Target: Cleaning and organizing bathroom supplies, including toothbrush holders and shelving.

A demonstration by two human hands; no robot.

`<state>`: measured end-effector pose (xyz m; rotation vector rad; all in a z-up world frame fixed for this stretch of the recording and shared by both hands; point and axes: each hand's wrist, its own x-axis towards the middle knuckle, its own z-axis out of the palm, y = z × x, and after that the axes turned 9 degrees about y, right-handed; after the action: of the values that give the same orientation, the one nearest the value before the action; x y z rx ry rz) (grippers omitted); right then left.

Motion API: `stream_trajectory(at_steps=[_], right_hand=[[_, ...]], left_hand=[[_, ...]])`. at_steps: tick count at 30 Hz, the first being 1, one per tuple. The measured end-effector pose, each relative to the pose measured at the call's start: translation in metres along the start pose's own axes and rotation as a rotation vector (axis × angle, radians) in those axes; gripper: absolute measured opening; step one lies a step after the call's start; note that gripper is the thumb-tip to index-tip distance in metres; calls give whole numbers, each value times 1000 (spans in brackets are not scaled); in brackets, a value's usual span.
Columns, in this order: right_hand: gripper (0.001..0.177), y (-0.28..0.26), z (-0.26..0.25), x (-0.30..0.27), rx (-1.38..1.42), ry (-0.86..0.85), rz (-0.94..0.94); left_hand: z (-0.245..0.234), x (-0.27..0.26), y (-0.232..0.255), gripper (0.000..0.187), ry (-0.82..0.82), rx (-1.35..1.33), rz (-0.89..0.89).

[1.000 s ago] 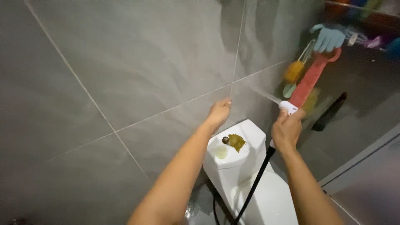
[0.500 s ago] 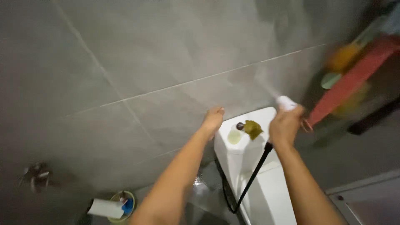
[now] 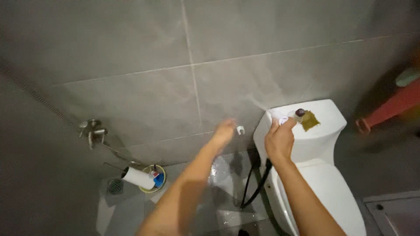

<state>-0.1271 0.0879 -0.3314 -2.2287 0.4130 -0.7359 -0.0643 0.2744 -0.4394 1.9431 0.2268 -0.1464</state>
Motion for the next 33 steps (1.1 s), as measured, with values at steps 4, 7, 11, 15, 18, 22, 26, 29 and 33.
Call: stream_trajectory(at_steps=[4,7,11,15,18,22,26,29,33], right_hand=[[47,-26,26,-53,-9,-88,156],[51,-44,30,-76,-12,-236,213],[56,-48,25,-76,479,-632,598],[46,8,68,-59,915,-678,967],[33,15,107,-56,1092,-731,1093],[27,65,182,-47,1200,-771,1226],[24,87,219,-44,1219,-903,1429],[31,83,226,-50,1165,-871,1482],[46,109,252,-56,1119,-849,1477]], left_hand=[[32,-42,-56,71,-239,-357,36],[-21,-130,11,83,-354,-503,-208],[-85,-169,26,81,-217,-221,-141],[-97,-169,2,81,-142,-44,58],[-105,-179,7,77,-154,2,6],[-91,-170,-10,73,-159,77,-29],[-69,-155,-29,73,-150,33,-69],[-66,-154,-29,71,-129,-44,-183],[-79,-167,-11,68,-160,-214,-316]])
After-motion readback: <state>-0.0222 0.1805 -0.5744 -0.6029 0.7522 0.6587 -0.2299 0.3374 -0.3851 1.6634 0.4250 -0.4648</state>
